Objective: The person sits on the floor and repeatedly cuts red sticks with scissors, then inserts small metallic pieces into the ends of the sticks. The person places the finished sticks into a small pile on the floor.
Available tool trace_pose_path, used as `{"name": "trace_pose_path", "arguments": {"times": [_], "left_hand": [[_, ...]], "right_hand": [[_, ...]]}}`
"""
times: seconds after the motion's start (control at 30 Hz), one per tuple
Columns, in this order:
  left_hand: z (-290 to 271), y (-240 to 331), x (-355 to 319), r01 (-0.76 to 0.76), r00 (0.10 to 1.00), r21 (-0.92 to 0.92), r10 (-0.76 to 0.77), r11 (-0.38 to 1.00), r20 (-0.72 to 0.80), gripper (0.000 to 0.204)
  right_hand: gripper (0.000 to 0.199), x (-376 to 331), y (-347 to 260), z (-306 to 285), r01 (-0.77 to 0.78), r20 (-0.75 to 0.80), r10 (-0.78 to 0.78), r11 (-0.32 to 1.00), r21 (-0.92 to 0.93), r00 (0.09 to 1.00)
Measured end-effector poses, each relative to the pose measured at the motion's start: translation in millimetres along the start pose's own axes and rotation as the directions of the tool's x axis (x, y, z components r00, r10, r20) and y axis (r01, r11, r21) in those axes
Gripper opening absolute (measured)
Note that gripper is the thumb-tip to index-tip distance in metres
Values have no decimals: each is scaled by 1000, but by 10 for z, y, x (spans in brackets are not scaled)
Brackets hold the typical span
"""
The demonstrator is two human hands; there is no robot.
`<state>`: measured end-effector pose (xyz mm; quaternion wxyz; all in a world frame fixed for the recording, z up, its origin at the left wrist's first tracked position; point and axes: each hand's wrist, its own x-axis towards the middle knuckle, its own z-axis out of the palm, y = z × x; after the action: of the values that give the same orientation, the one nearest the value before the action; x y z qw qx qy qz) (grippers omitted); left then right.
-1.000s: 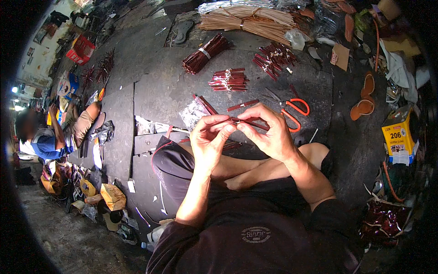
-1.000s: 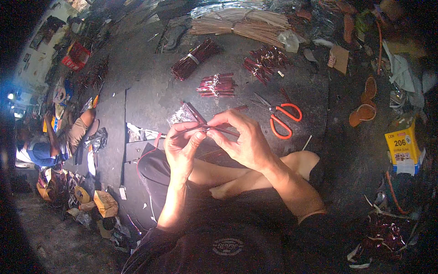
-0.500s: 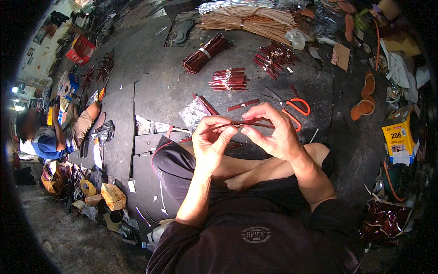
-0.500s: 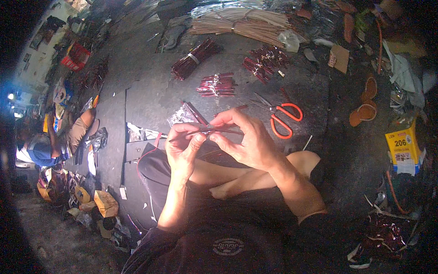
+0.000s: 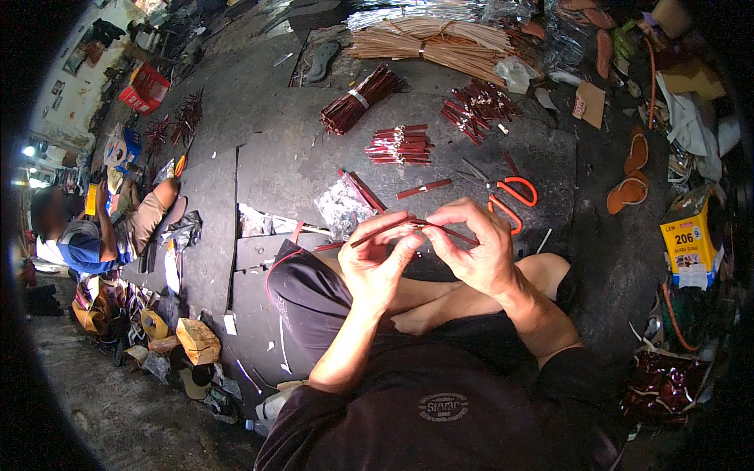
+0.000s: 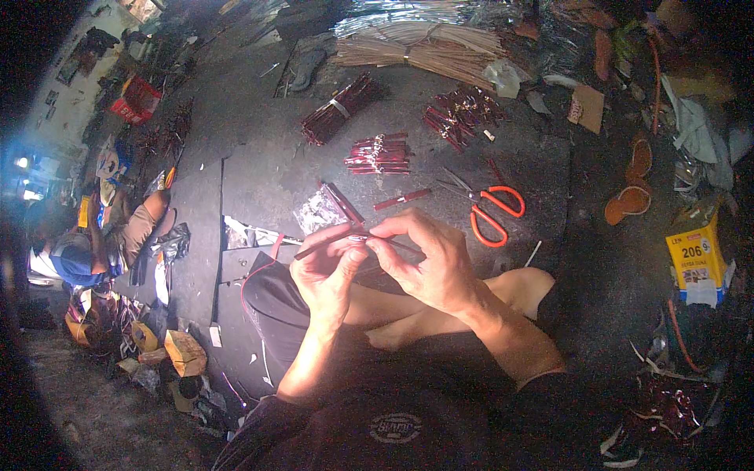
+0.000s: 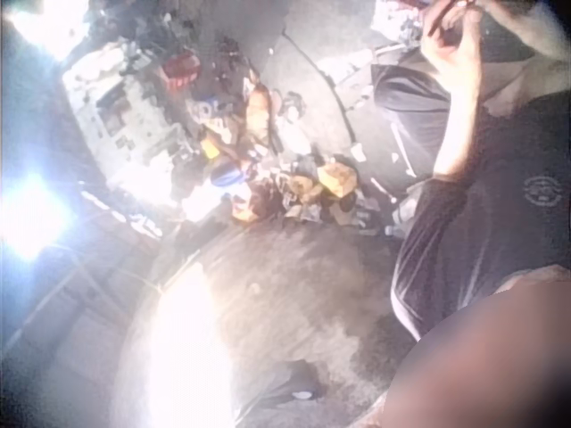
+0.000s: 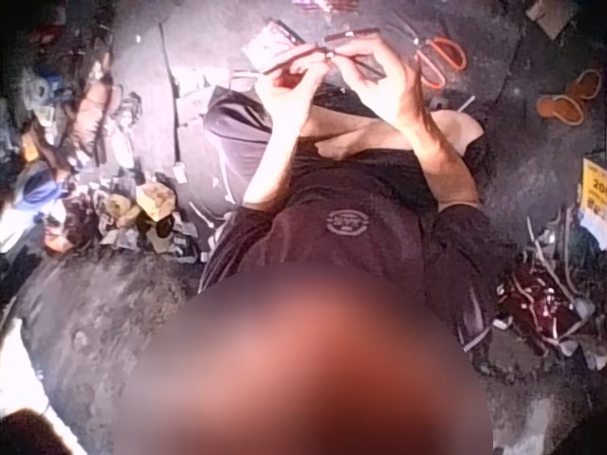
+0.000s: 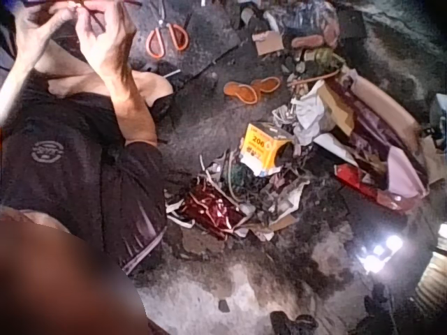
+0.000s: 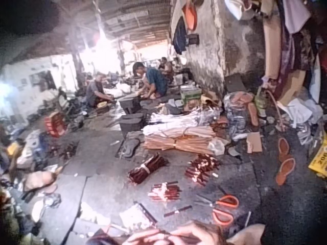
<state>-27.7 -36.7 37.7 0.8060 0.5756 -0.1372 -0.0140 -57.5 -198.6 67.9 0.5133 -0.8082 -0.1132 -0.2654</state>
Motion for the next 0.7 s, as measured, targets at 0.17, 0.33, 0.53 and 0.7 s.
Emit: {"name": "trace_pose_path", "arguments": {"times": [0.17,0.33,0.53,0.7], "left_hand": [[49,64,10,60,998,5,-60,998,-12,27],[2,46,39,74,995,1,-74,997,62,25],[-28,-55,48,-33,998,-49,35,998,45,25],[-108,-23,59,-39,995,-46,42,998,87,24]], "right_hand": [[18,4,11,-36,-11,37,10,1000,6,999],[18,32,40,-69,10,69,-11,1000,22,998],[17,-18,21,23,-73,10,72,997,31,997],[18,-22,21,12,-118,61,111,984,135,992]]}}
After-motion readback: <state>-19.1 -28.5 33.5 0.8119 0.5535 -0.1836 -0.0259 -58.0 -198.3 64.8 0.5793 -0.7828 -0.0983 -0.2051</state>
